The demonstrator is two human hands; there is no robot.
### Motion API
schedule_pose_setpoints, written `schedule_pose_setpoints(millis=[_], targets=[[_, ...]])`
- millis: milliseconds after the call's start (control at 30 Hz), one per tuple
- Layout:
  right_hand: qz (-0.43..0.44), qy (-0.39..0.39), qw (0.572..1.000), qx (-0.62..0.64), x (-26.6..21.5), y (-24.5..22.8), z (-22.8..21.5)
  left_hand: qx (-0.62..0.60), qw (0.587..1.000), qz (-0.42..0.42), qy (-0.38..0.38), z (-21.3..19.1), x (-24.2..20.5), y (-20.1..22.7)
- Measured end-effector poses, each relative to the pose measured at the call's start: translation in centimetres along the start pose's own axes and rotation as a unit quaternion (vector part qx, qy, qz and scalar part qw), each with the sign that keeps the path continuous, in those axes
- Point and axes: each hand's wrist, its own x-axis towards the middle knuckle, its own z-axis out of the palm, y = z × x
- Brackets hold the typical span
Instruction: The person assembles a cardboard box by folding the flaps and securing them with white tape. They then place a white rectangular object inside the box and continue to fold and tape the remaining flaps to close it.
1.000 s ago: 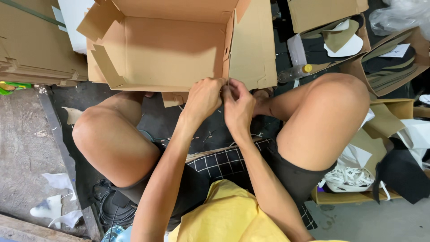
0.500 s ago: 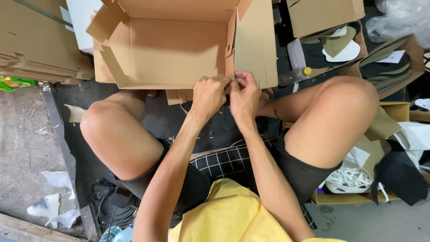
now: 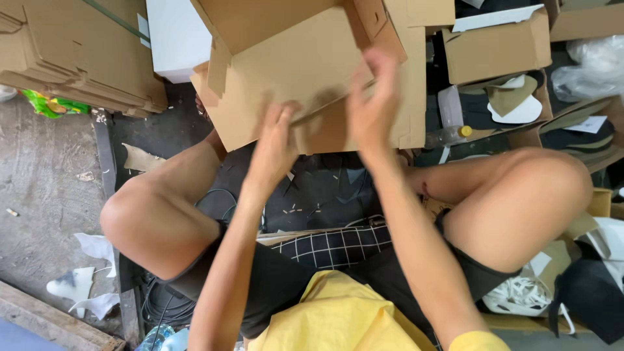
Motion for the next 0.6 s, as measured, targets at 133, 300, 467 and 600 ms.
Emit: schedule_pose_setpoints(millis=[133,300,467,600], targets=[[-0.021,-0.255,0.964,0.072,-6.2,-2.1,1.9,-0.352,0.917,-0.082,0.168,-0.4,-0.1,2.5],[-0.11,-0.303,0.947,-0.003,-7.4,3.0,1.6,-0.166,0.907,-0.142,0.361,-5.6,-0.8,-4.8],[-0.233,-0.359,0.902,-0.053,-3.7,4.6,-0.1,-0.267,0.926,-0.197,0.18,-3.9,1.1,-9.7],[-0.243,-0.324,0.91,-0.089,-2.4,4.8,-1.1,-0.167,0.953,-0.214,0.138,-1.2,1.7,-6.2]])
